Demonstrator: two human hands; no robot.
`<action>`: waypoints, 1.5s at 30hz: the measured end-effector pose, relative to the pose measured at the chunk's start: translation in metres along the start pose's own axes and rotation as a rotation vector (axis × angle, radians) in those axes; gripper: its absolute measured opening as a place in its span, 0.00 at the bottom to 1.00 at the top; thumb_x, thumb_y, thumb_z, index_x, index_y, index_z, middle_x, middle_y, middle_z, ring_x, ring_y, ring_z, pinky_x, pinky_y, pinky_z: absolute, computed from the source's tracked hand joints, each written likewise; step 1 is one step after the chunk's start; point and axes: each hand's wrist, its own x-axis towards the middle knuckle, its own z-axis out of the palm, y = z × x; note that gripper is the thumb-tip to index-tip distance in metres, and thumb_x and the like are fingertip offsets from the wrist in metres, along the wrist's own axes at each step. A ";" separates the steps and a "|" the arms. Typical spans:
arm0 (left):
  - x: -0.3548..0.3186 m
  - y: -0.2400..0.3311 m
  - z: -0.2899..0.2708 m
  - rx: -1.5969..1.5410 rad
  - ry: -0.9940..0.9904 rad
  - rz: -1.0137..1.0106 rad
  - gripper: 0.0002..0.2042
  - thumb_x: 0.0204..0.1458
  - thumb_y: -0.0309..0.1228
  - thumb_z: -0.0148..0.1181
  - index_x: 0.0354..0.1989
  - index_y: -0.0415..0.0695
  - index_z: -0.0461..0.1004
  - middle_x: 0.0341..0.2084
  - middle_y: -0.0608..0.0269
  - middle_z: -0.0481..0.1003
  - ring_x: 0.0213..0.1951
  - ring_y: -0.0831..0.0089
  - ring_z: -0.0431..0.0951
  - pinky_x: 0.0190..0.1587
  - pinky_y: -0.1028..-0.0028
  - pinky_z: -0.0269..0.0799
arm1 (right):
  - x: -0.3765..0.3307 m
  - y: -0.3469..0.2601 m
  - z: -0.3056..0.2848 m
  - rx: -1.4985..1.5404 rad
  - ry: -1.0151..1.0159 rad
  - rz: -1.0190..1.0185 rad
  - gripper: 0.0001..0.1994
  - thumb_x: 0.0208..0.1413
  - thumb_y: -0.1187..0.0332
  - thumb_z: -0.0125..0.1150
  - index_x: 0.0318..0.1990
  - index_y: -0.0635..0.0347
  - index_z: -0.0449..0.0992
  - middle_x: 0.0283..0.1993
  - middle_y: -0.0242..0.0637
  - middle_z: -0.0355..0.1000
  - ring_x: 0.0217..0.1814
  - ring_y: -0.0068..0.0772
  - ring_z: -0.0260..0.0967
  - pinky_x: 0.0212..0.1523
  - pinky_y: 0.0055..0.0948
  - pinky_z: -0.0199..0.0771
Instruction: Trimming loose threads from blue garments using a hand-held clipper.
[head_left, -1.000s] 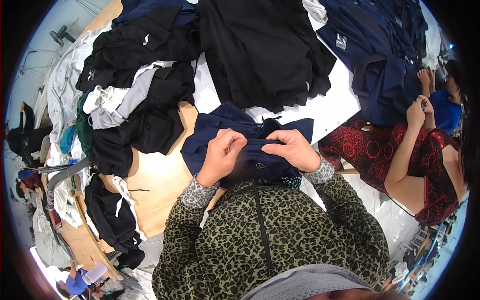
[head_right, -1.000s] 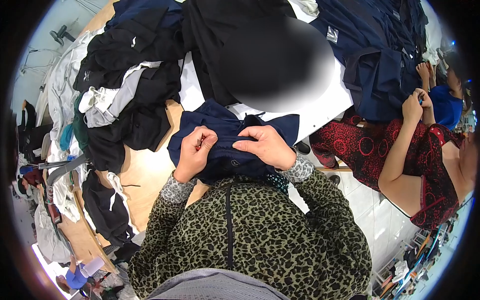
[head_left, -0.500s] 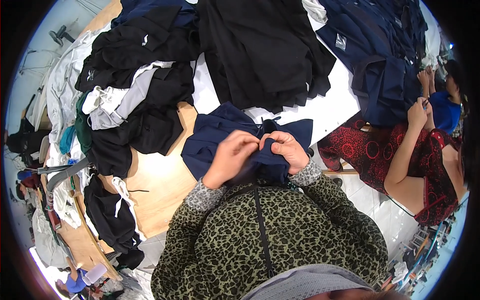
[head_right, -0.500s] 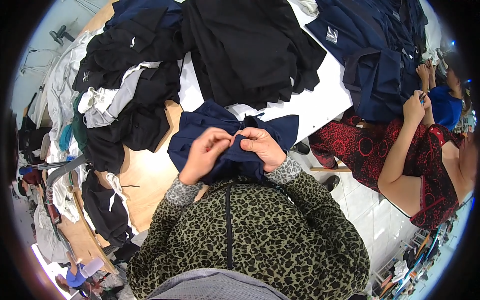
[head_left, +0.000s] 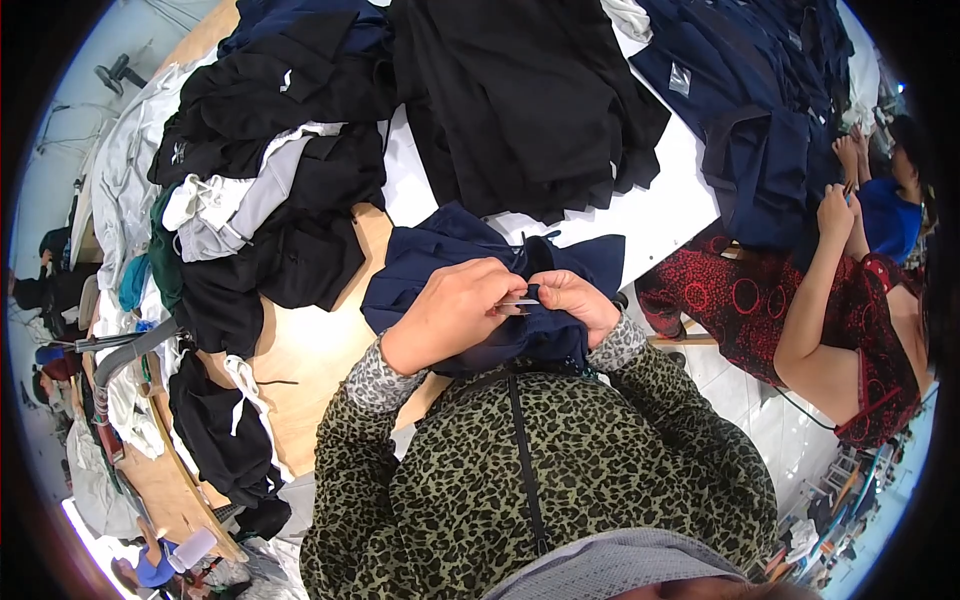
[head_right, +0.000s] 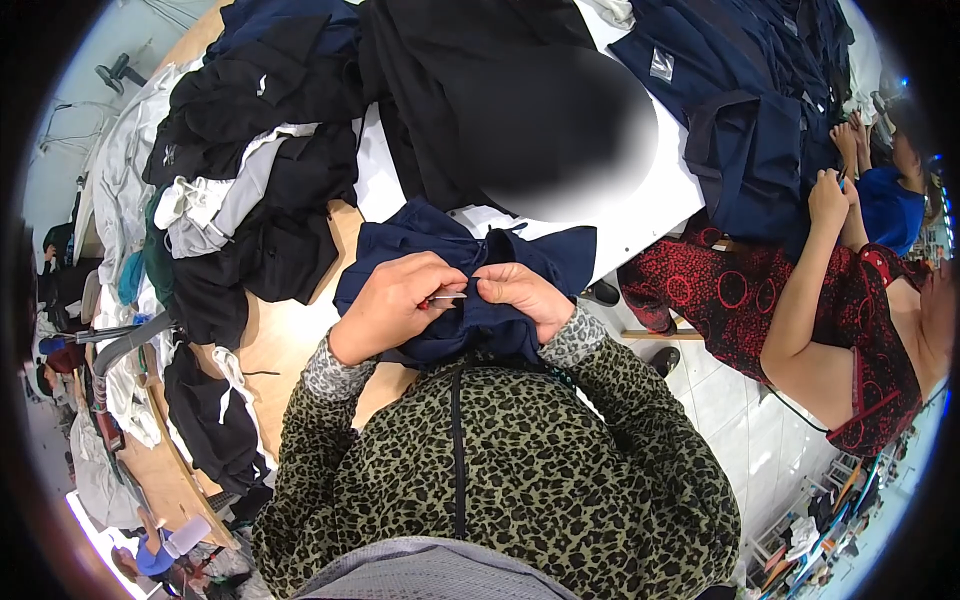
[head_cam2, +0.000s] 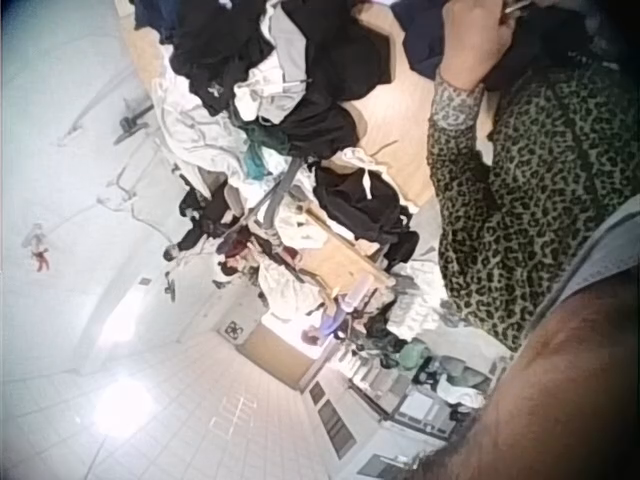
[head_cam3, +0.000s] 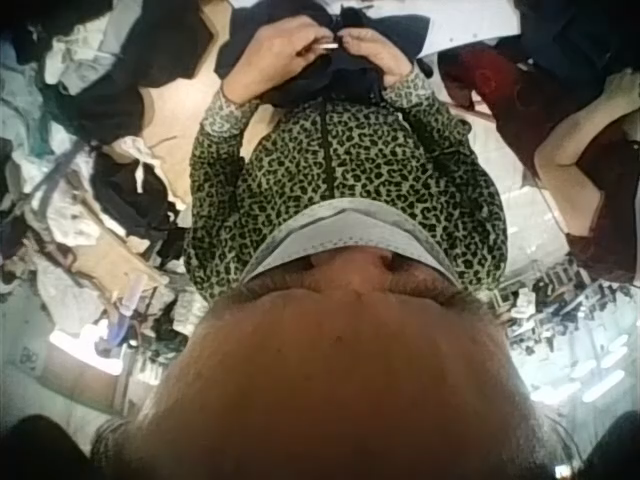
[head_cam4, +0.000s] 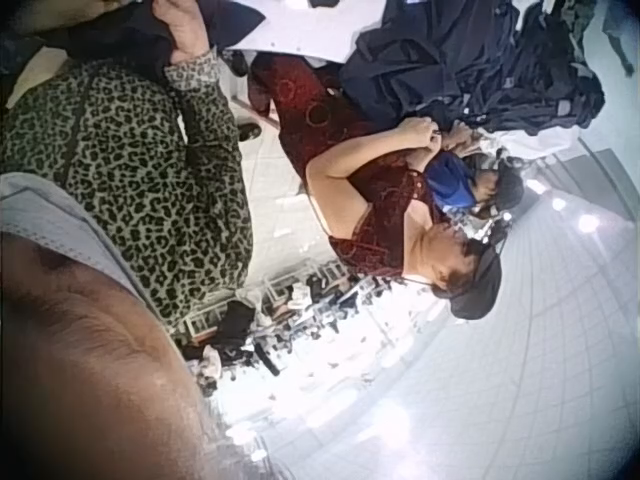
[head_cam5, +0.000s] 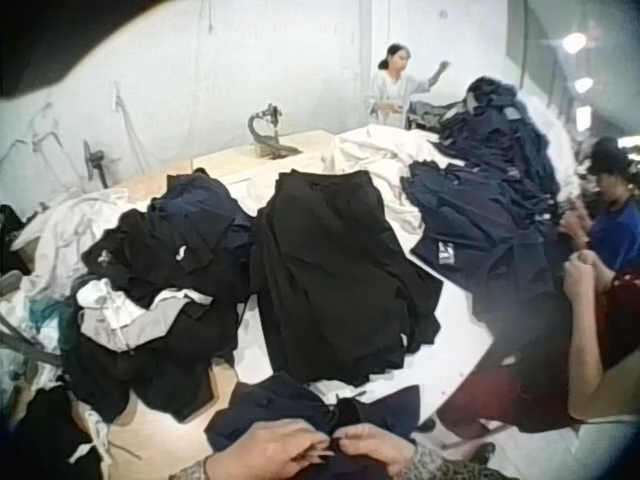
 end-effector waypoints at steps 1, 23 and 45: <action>0.001 0.001 -0.001 0.000 0.001 -0.001 0.11 0.36 0.16 0.63 0.32 0.37 0.73 0.24 0.59 0.73 0.25 0.67 0.75 0.26 0.75 0.72 | 0.001 0.000 0.000 -0.013 0.022 0.015 0.11 0.53 0.66 0.62 0.41 0.63 0.75 0.35 0.27 0.74 0.35 0.15 0.70 0.40 0.15 0.69; -0.005 -0.009 0.011 -0.848 0.020 -0.519 0.03 0.51 0.25 0.56 0.28 0.38 0.72 0.21 0.76 0.67 0.23 0.90 0.61 0.25 0.86 0.56 | 0.004 -0.002 0.003 0.001 -0.038 -0.033 0.16 0.46 0.60 0.68 0.33 0.63 0.74 0.33 0.34 0.72 0.34 0.22 0.70 0.38 0.20 0.70; -0.011 -0.007 0.009 -0.756 -0.055 -0.442 0.22 0.49 0.22 0.61 0.55 0.40 0.66 0.44 0.69 0.69 0.33 0.88 0.64 0.35 0.84 0.62 | -0.005 -0.037 0.018 -0.844 -0.046 -0.440 0.12 0.38 0.74 0.71 0.33 0.64 0.76 0.39 0.31 0.67 0.44 0.24 0.63 0.44 0.23 0.63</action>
